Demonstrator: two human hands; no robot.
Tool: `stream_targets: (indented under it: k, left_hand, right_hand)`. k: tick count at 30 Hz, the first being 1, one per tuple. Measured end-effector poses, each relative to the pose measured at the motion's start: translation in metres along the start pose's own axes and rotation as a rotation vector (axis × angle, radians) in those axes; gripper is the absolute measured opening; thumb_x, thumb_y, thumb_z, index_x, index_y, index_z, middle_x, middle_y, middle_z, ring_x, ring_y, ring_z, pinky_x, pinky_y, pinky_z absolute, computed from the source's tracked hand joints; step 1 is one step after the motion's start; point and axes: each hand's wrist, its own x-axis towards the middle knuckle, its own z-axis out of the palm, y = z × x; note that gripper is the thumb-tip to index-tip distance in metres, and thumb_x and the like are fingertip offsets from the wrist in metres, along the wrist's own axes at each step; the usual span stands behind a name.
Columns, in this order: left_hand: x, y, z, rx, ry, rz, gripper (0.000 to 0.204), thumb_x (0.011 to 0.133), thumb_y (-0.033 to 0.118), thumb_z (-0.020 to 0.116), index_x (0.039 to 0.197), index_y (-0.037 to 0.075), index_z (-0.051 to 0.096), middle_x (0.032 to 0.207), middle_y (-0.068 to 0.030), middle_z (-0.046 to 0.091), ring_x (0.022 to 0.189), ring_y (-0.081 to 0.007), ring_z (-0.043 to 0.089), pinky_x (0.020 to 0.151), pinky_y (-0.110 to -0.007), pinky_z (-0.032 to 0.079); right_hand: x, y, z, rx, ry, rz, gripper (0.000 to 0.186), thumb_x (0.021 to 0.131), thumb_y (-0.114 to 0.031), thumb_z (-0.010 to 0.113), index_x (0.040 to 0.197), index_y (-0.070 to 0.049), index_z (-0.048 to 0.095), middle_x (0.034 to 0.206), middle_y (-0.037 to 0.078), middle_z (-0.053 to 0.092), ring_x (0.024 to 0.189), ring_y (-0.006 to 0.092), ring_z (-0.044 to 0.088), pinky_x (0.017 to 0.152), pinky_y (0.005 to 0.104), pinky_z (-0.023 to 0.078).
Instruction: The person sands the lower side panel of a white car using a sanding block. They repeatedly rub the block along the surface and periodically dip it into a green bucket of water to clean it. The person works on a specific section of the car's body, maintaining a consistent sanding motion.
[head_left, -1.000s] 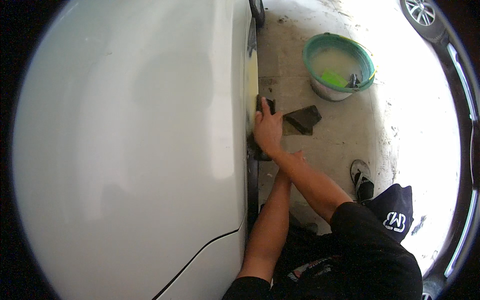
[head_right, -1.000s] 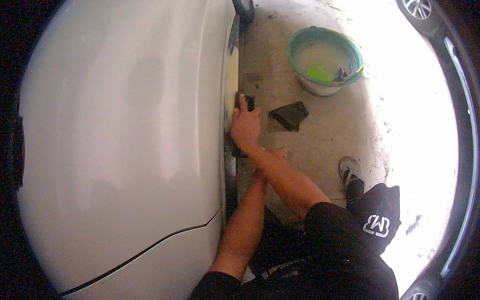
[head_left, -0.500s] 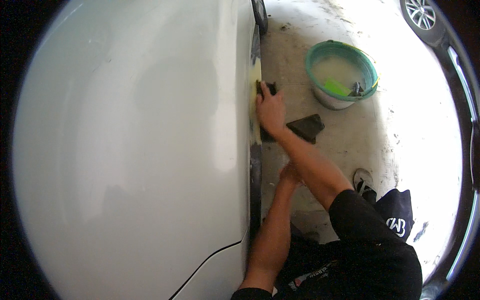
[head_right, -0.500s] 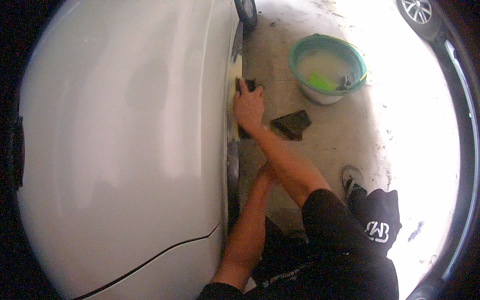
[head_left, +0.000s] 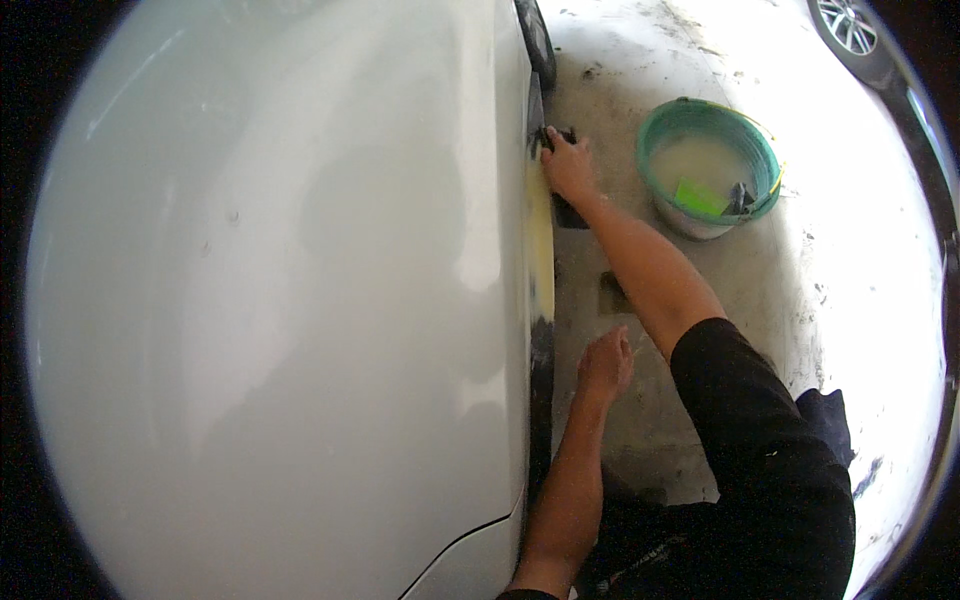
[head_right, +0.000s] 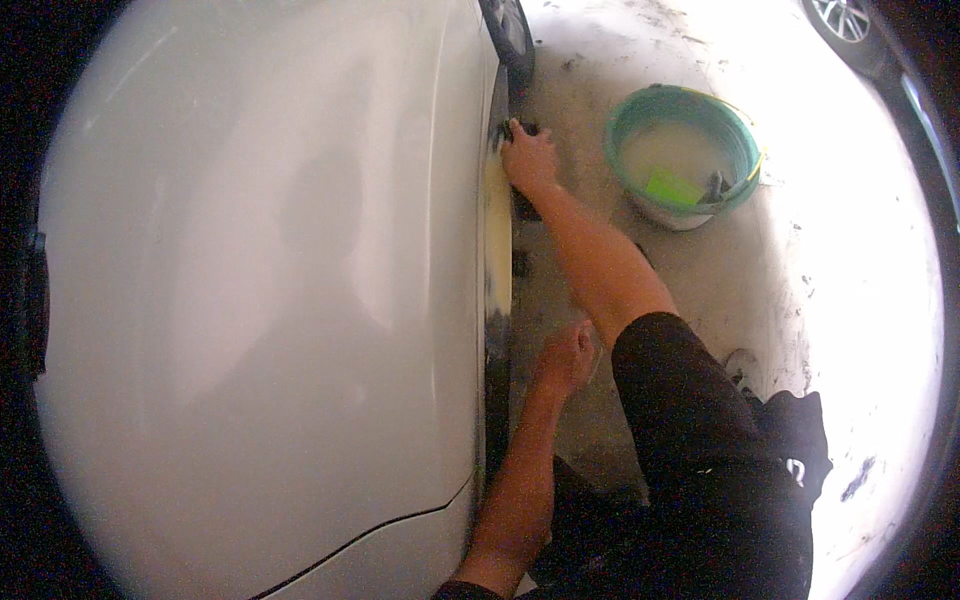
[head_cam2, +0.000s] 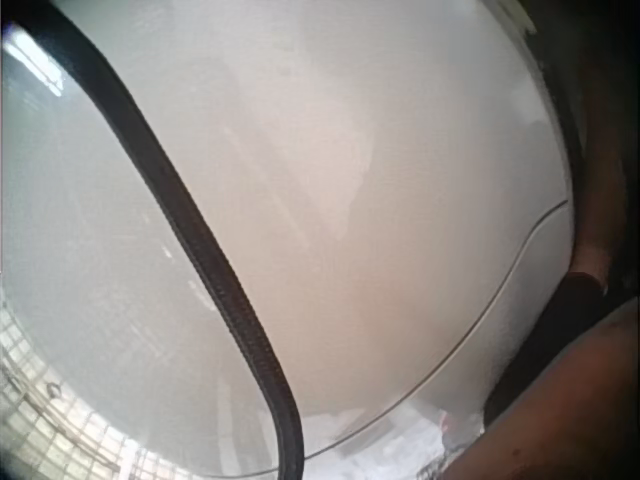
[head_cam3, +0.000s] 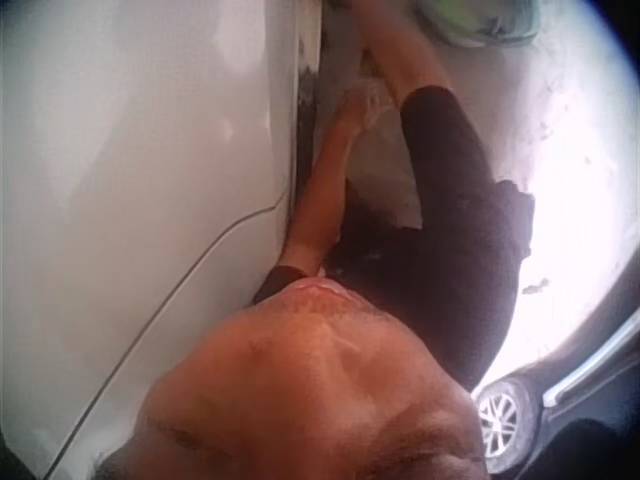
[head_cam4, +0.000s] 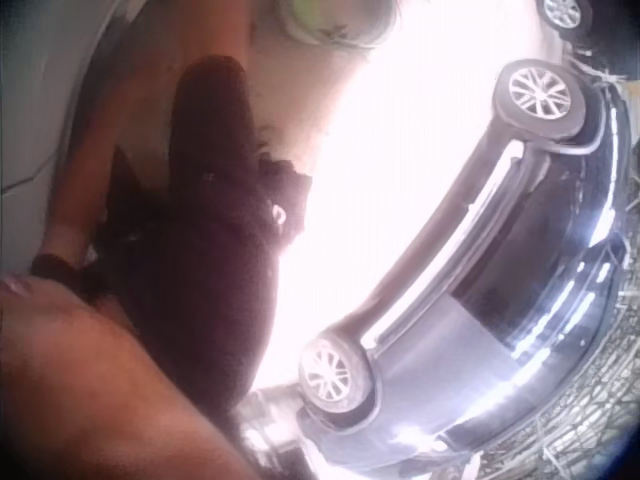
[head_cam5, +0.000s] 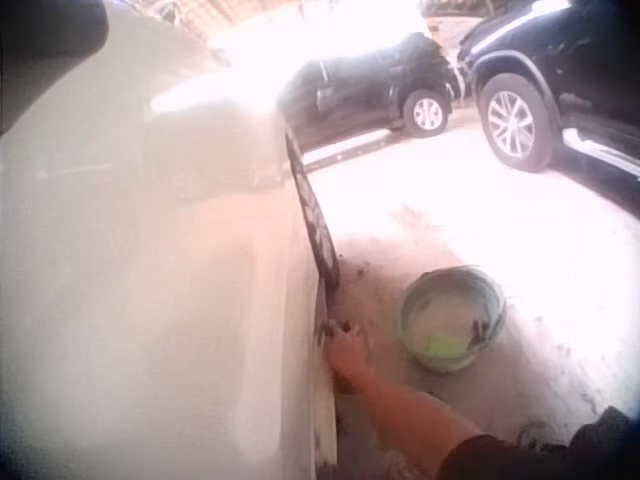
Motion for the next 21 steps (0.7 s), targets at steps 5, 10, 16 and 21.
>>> stream_targets:
  k: [5, 10, 16, 21]
  left_hand:
    - [-0.006, 0.018, -0.027, -0.436, 0.807, 0.225, 0.020, 0.097, 0.016, 0.045, 0.101, 0.000, 0.057, 0.083, -0.0120, 0.063, 0.057, -0.0188, 0.056, 0.053, -0.032, 0.045]
    - [-0.029, 0.053, -0.048, -0.769, 1.094, 0.510, 0.014, 0.095, 0.013, 0.042, 0.094, 0.003, 0.052, 0.067, -0.0043, 0.048, 0.050, -0.0105, 0.039, 0.046, -0.025, 0.035]
    - [-0.046, 0.070, -0.060, -0.849, 1.104, 0.584, 0.008, 0.094, 0.009, 0.043, 0.091, 0.003, 0.048, 0.066, -0.0054, 0.047, 0.050, -0.0085, 0.040, 0.042, -0.022, 0.035]
    - [-0.047, 0.069, -0.058, -0.741, 1.053, 0.595, 0.009, 0.094, 0.007, 0.043, 0.095, 0.002, 0.051, 0.064, -0.0043, 0.047, 0.049, -0.0087, 0.039, 0.042, -0.022, 0.035]
  right_hand:
    - [-0.084, -0.011, -0.033, 0.159, 0.001, -0.058, 0.054, 0.091, -0.037, 0.055, 0.142, -0.024, 0.043, 0.128, 0.032, 0.040, 0.110, 0.0482, 0.052, 0.091, 0.0514, 0.048]
    - [-0.180, -0.005, -0.034, 0.262, -0.239, 0.076, 0.054, 0.092, -0.033, 0.057, 0.144, -0.027, 0.040, 0.114, 0.029, 0.048, 0.104, 0.0463, 0.054, 0.090, 0.0471, 0.046]
    - [-0.220, 0.007, -0.024, 0.502, -0.070, 0.126, 0.056, 0.090, -0.029, 0.060, 0.142, -0.030, 0.042, 0.109, 0.030, 0.048, 0.096, 0.0490, 0.056, 0.085, 0.0497, 0.049]
    - [-0.242, 0.001, -0.030, 0.609, -0.096, 0.257, 0.054, 0.090, -0.027, 0.059, 0.142, -0.028, 0.043, 0.109, 0.031, 0.047, 0.094, 0.0476, 0.056, 0.084, 0.0511, 0.049]
